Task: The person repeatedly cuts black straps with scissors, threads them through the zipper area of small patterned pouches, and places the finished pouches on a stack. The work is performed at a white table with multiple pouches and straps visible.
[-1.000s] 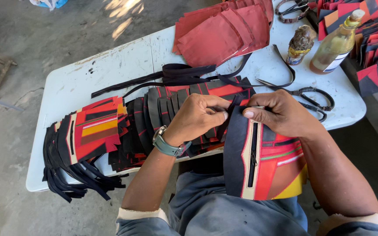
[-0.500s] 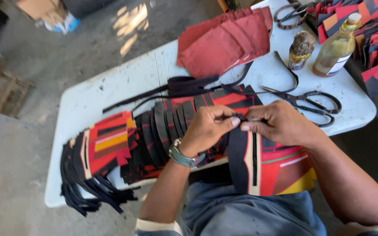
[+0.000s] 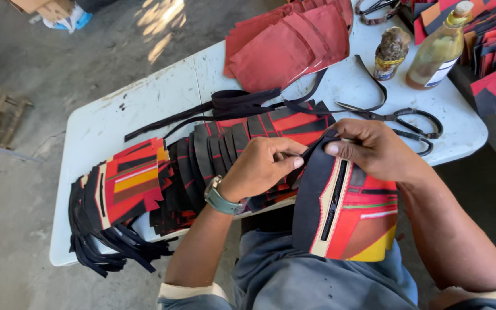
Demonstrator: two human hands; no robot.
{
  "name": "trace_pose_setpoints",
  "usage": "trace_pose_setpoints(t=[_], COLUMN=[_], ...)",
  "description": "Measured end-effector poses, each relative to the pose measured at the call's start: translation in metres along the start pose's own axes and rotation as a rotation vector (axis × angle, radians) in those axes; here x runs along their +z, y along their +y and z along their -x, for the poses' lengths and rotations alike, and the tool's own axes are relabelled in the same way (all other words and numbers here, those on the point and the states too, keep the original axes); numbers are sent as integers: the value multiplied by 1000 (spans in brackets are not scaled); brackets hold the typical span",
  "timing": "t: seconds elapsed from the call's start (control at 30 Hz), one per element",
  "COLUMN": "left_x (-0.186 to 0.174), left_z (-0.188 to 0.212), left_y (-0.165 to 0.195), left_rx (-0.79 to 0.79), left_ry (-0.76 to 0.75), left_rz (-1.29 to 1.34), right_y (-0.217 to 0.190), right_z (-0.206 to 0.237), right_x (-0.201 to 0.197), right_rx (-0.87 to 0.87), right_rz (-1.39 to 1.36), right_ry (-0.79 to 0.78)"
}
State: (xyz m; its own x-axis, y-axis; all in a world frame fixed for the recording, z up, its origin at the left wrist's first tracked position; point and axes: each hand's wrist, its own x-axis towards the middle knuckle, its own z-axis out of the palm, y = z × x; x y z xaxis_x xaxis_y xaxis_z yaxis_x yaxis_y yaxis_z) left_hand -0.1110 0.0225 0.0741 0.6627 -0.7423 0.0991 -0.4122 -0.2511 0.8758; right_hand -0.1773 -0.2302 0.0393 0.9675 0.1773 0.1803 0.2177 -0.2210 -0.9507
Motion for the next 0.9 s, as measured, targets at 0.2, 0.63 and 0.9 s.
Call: trace_pose_setpoints(t=[0.2,0.63,0.9], left_x=[3,7,10], left_z=[4,8,12], left_y=[16,12,10], left_rx=[30,33,31], left_ry=[-61,-12,10], left_rz=[113,80,144], right_y=[8,3,-2], right_z=[6,5,4], right_x=[-2,-1,3], right_rx=[13,15,-54], right_rz=[-284,-337,-160], right_ry=[-25,-17,28])
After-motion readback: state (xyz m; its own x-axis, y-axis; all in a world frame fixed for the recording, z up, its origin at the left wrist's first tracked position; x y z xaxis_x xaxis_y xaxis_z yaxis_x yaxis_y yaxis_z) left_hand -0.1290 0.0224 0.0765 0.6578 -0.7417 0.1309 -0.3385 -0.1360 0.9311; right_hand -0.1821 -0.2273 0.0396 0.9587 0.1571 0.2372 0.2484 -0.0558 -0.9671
